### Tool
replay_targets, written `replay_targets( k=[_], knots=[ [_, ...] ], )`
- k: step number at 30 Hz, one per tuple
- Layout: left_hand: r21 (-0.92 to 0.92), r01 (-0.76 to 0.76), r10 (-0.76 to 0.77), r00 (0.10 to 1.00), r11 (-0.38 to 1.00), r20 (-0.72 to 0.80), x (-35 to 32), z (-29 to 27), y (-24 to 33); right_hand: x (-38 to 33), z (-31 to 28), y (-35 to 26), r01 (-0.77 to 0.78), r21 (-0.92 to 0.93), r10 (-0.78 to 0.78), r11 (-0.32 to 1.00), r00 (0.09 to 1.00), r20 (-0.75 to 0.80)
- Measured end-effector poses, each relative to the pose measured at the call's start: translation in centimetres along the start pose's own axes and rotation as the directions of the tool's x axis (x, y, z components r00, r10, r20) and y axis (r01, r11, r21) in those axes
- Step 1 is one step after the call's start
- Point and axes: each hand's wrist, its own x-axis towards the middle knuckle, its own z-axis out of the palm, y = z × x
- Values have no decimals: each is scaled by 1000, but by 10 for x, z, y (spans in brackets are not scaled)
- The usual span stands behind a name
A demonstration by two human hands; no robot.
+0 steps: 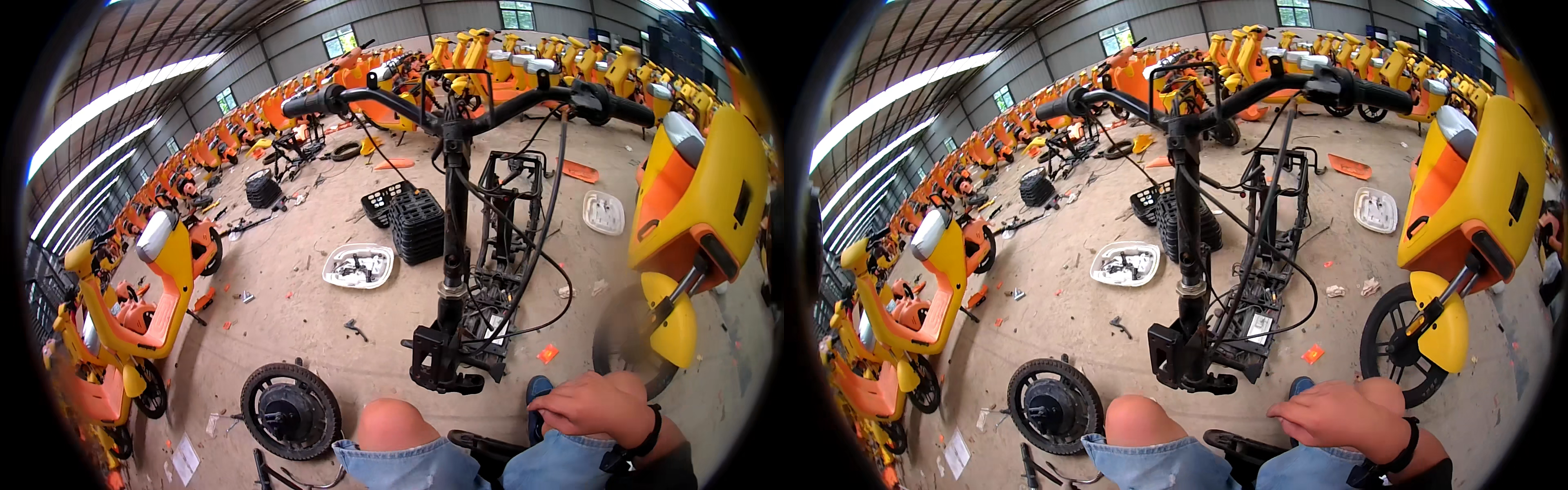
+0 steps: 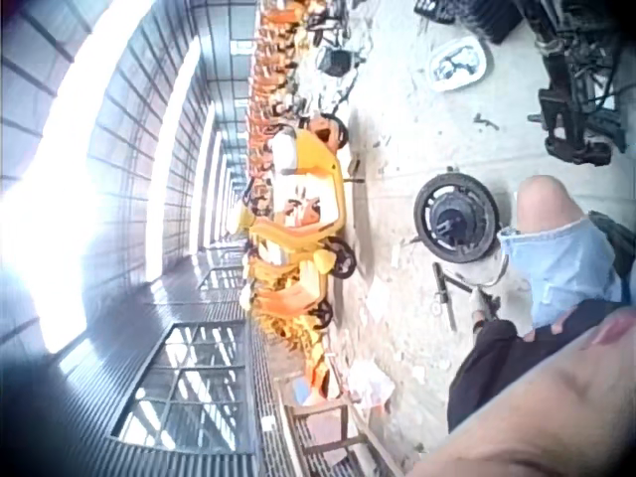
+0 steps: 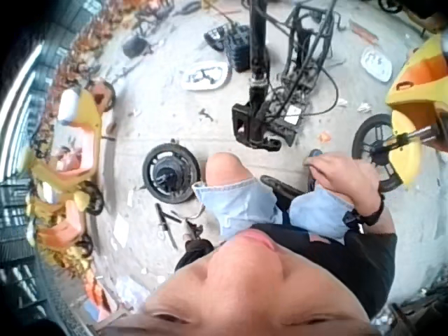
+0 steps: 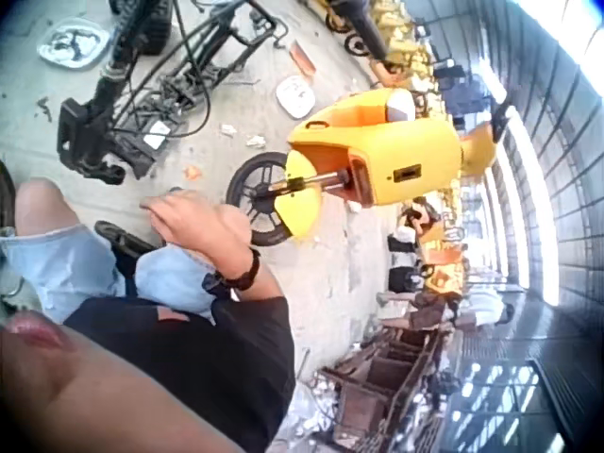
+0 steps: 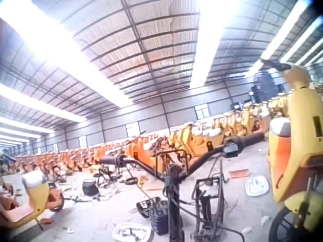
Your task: The person sits on the floor of a workshop and assembles the handlebar and stem of a yellow electric scooter. They use a wrench to tighten bolts on the stem and a hammer to secure the handlebar assembly into place.
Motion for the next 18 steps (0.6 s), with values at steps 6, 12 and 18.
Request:
replay_targets(
  k=[6,12,18],
  knots=[
    [-208,-192,177,980,959,-89,-204,101,199,-11,4,4,130,78,-126,988,990,-60],
    [-38,-864,865,500,502,47,-348,170,344,13,-21,-34,252,280,-224,926,966,-129],
    [100,-737,712,-597,-669,369,-476,276,387,66,-52,-61,-114,795,-98,596,972,213]
  ],
)
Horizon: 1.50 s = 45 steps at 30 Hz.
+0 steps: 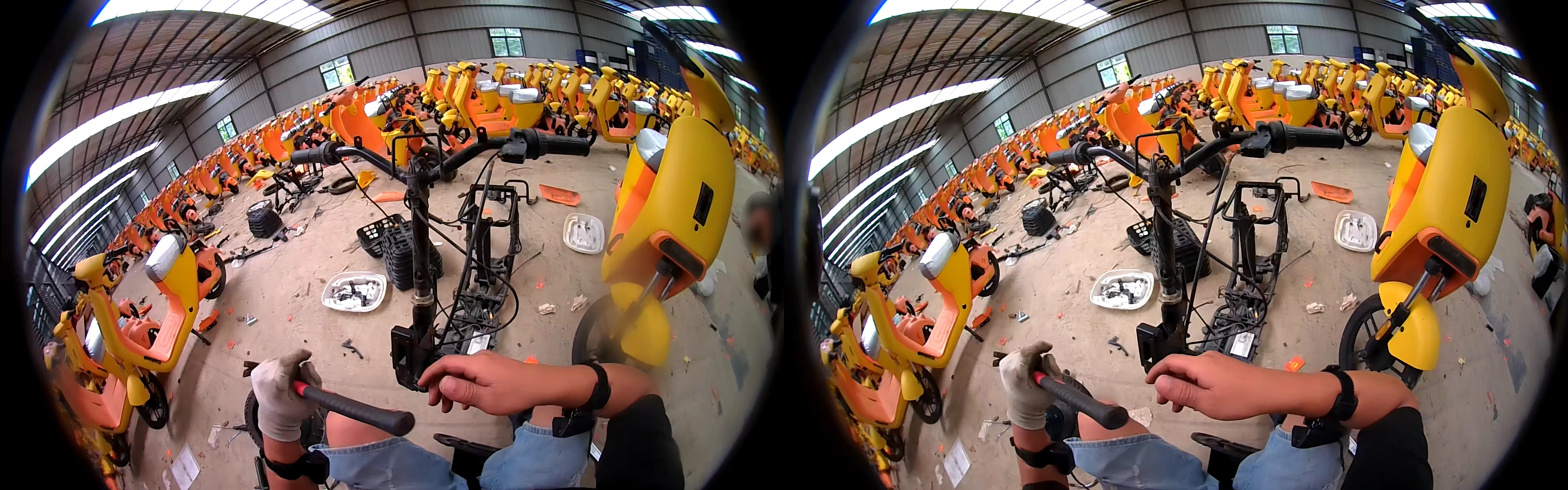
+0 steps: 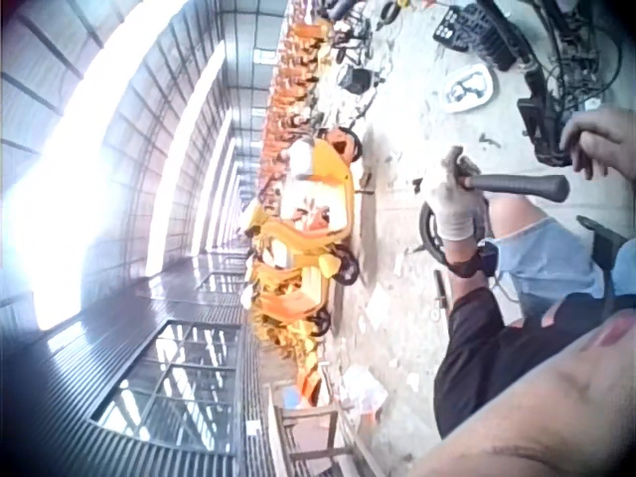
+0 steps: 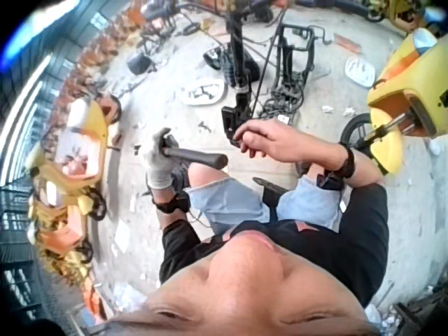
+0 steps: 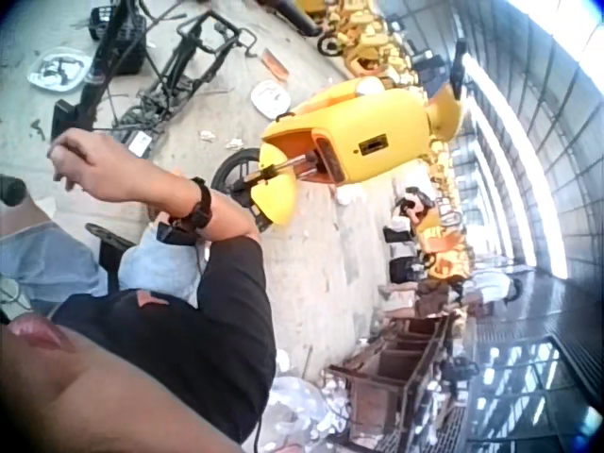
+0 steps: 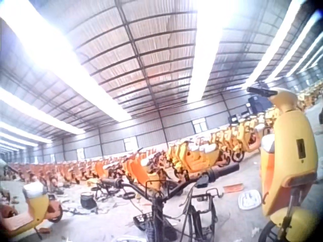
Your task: The person sits on the floor of a workshop and assembles the handlebar and stem of a yellow electric scooter. They use a wrench to tighten bolts on the stem and a hammer to secure the handlebar assembly into place.
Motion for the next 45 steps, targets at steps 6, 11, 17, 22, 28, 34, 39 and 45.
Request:
replay_targets(
  k=[6,11,17,22,28,34,39,45],
  knots=[
    [-181,-327,361,910,928,206,72,66,37,15,-8,9,-250,301,165,920,946,280],
    [-15,-476,472,867,879,157,61,116,43,0,-4,35,-495,254,477,831,869,131],
    [-51,-468,465,883,882,-71,53,143,35,-11,-13,51,-347,-17,342,938,931,-125],
    [-39,-497,456,822,867,-341,43,158,25,-21,-20,44,-394,30,393,919,901,-183],
    [-844,404,-378,887,352,266,52,218,-20,-30,-23,26,-181,447,336,876,894,-297],
    [-731,636,-109,731,-247,673,85,261,-10,-17,-27,18,50,348,177,936,788,-589],
    [-714,631,19,753,-303,658,103,261,-3,-15,-26,-9,94,219,105,971,656,-748],
    [-764,576,3,799,-290,602,87,262,-7,2,-51,-60,-85,112,141,990,612,-778]
  ],
)
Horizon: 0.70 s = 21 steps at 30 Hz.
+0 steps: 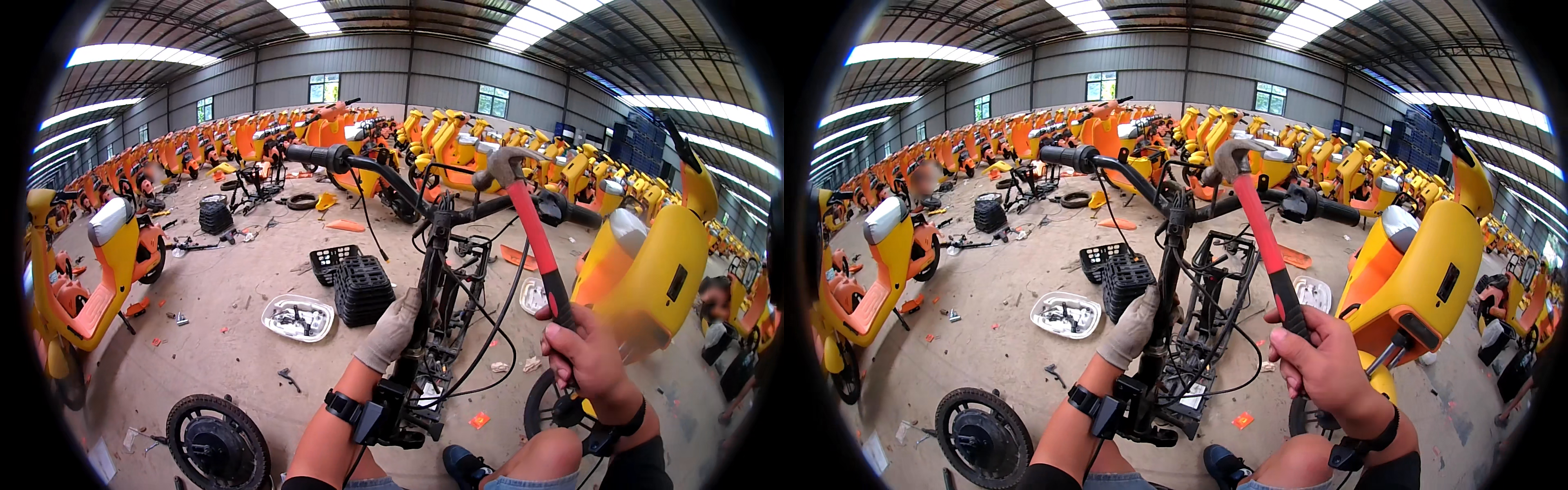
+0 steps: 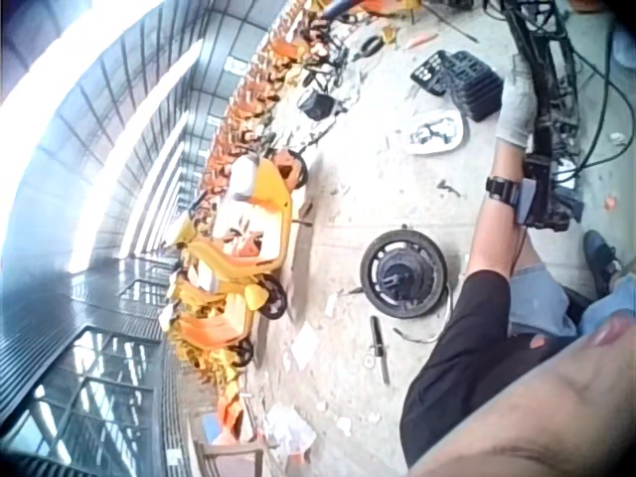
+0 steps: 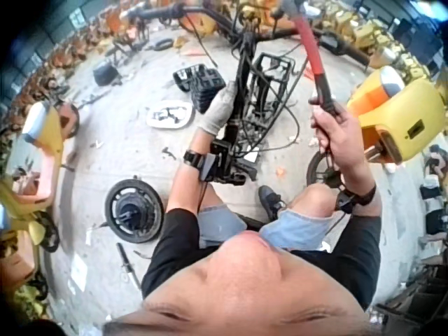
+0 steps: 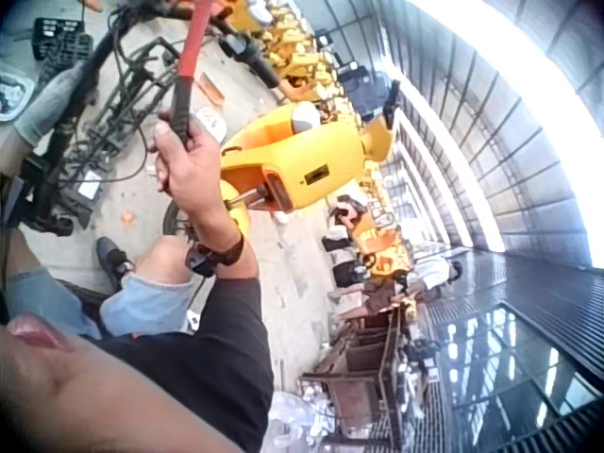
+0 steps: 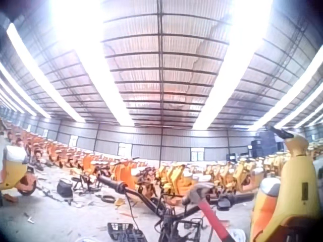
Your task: The person sits on the floor of a workshop and assembles the handlebar and stem of a yellow electric scooter. They use a wrench to tighten bolts on the stem and a hammer to secure the handlebar assembly into place.
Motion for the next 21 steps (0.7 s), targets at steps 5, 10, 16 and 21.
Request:
replay_targets(
  k=[5,10,16,21],
  knots=[
    [44,-19,20,1000,999,-19,4,-6,-12,53,-15,-66,136,-228,-141,964,990,-3],
    [61,5,-4,1000,998,-12,11,-1,-21,82,-47,-129,28,-199,-19,980,999,46],
    [-28,-70,70,998,997,1,11,0,-17,83,-28,-150,103,-423,-125,900,992,-24],
    [45,-47,49,998,998,-44,10,0,-21,49,-35,-162,-40,-409,72,912,995,63]
  ],
)
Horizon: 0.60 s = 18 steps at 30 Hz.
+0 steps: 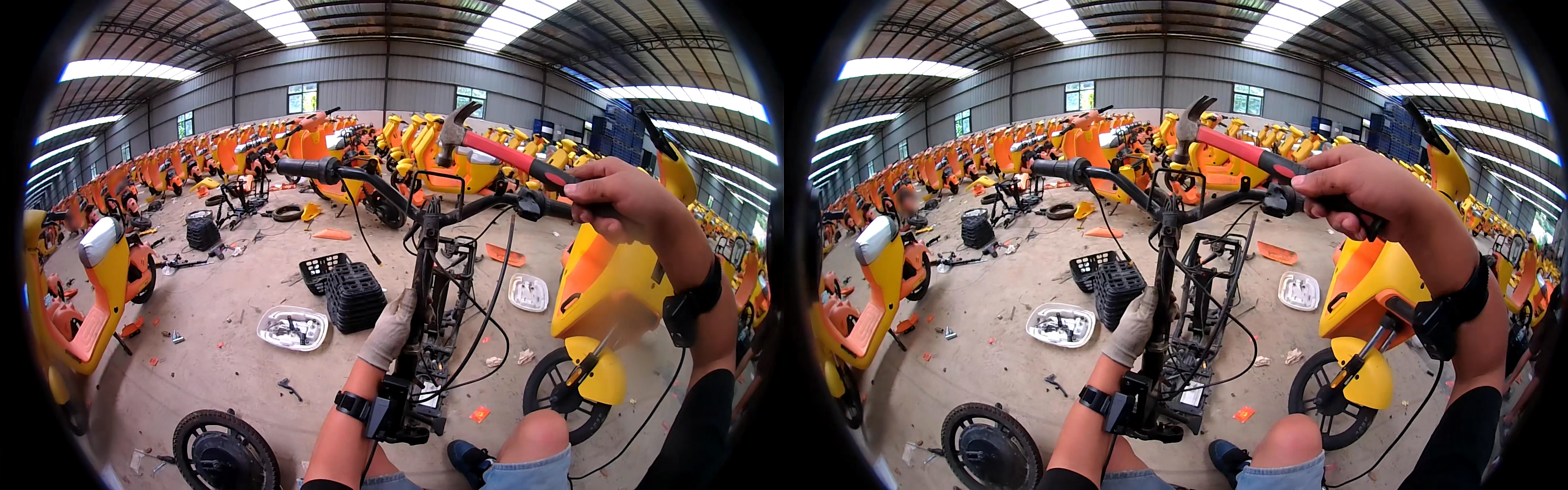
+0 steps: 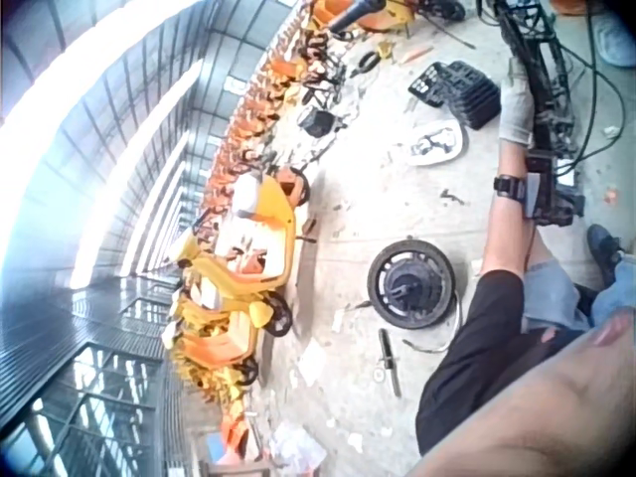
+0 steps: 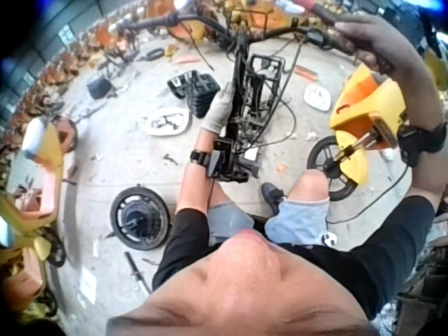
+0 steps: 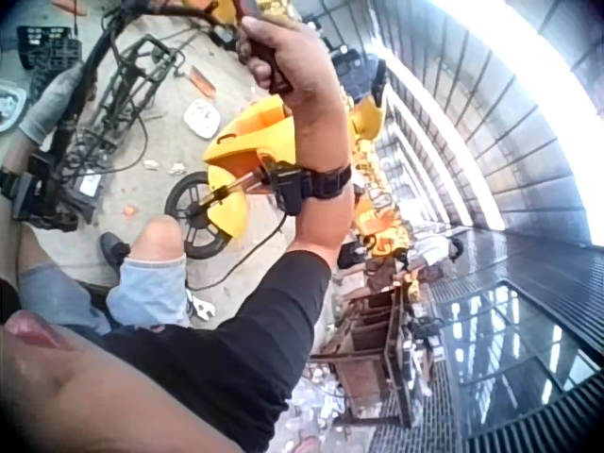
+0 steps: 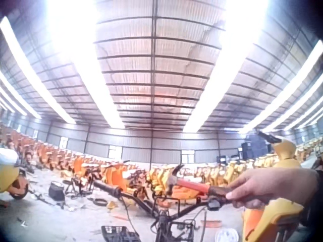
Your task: The person sits on the floor of a workshop and assembles the handlebar and stem of a yellow electric scooter. They use a wrench to tighten bolts on the stem and a hammer to secure the handlebar assembly into place.
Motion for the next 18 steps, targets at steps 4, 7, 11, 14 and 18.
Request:
replay_targets(
  k=[4,7,11,14,18],
  knots=[
    [1,-4,4,1000,1000,-12,-4,-4,5,7,2,-10,143,13,-140,990,978,-155],
    [-41,18,-17,1000,999,13,-6,4,11,22,-1,-20,234,118,-201,965,950,-241],
    [-35,3,-1,999,999,43,-2,6,11,22,-3,-11,47,-4,-47,999,988,-150],
    [-55,15,-13,999,998,30,-10,4,18,19,3,-8,-28,-32,26,999,998,-57],
    [-45,-55,57,997,997,55,-3,3,8,28,-7,-21,132,147,-99,980,973,-208]
  ],
)
